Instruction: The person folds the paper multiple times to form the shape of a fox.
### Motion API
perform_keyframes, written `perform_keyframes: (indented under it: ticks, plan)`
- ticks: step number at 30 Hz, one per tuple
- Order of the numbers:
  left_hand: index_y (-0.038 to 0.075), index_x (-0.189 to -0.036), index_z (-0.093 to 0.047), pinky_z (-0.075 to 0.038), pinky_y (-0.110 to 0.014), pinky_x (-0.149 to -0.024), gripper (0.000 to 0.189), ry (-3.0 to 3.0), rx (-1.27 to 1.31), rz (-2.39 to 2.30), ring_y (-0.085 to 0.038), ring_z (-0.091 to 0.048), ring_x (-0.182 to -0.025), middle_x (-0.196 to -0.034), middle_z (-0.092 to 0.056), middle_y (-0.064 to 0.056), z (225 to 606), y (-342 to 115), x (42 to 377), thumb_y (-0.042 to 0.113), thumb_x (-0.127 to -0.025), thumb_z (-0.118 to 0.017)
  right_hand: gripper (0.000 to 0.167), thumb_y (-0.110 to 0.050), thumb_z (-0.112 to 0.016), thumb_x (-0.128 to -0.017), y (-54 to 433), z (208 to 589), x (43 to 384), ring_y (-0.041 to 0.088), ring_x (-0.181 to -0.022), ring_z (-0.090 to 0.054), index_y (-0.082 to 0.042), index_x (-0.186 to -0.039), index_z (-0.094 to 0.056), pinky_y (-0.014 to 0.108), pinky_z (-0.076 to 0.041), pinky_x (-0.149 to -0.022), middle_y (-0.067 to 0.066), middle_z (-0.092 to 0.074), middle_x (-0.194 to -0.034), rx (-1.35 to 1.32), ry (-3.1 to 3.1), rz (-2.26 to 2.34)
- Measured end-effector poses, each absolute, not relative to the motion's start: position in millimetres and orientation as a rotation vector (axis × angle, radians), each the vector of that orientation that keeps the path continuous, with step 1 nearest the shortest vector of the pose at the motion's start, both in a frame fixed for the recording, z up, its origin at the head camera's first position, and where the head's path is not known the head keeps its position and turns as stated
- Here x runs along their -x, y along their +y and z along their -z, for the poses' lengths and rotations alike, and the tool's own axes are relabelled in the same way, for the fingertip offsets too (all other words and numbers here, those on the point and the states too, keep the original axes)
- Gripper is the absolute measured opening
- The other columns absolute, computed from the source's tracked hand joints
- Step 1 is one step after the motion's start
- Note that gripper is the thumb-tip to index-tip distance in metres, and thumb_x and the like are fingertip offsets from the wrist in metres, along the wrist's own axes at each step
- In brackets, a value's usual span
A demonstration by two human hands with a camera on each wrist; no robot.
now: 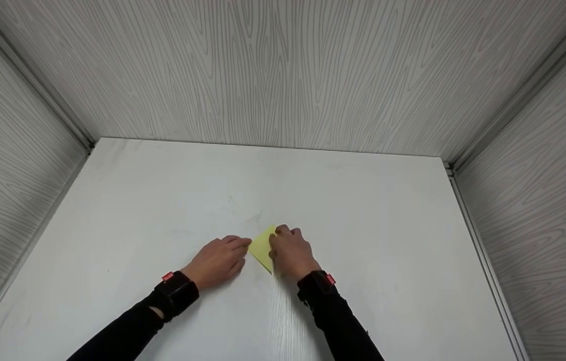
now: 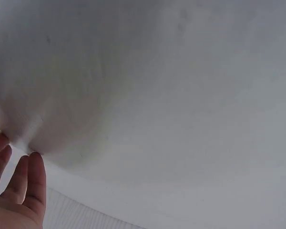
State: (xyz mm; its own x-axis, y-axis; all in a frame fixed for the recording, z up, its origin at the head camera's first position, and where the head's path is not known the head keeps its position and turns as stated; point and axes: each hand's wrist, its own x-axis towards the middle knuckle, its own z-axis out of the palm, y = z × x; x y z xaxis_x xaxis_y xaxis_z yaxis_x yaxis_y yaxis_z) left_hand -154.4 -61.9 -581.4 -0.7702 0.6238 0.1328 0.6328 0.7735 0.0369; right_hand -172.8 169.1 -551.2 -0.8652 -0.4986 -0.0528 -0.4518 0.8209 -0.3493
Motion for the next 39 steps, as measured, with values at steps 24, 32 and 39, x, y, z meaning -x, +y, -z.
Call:
perform_keyframes:
  ticks: [24, 32, 39]
  plan:
    - [0.010, -0.144, -0.060, -0.052, -0.041, -0.099, 0.046, -2.945, 1.045, 0.093, -0.020, -0.054, -0.134, -0.147, -0.059, 0.000, 580, -65, 152, 0.034, -0.105, -0.055, 0.008, -0.003, -0.073, -0.094, 179, 550, 198, 0.031, -0.091, -0.064, 0.002, -0.100, -0.075, 0.046, -0.054, -0.082, 0.014, -0.068, -0.094, 0.478, 2.951, 0.745]
    - [0.010, -0.143, -0.061, -0.052, -0.040, -0.098, 0.046, -2.960, 1.018, 0.109, -0.020, -0.054, -0.134, -0.147, -0.059, 0.000, 579, -64, 150, 0.033, -0.104, -0.057, 0.015, -0.009, -0.078, -0.089, 173, 539, 206, 0.031, -0.081, -0.063, 0.000, -0.085, -0.067, 0.045, -0.052, -0.076, 0.011, -0.064, -0.080, 0.377, 2.872, 0.624]
    - [0.009, -0.142, -0.061, -0.052, -0.042, -0.100, 0.046, -2.967, 0.999, 0.108, -0.020, -0.054, -0.135, -0.147, -0.059, -0.001, 577, -62, 148, 0.034, -0.103, -0.058, 0.017, -0.012, -0.079, -0.087, 174, 540, 212, 0.027, -0.075, -0.063, 0.002, -0.085, -0.069, 0.044, -0.052, -0.073, 0.013, -0.069, -0.083, 0.335, 2.811, 0.620]
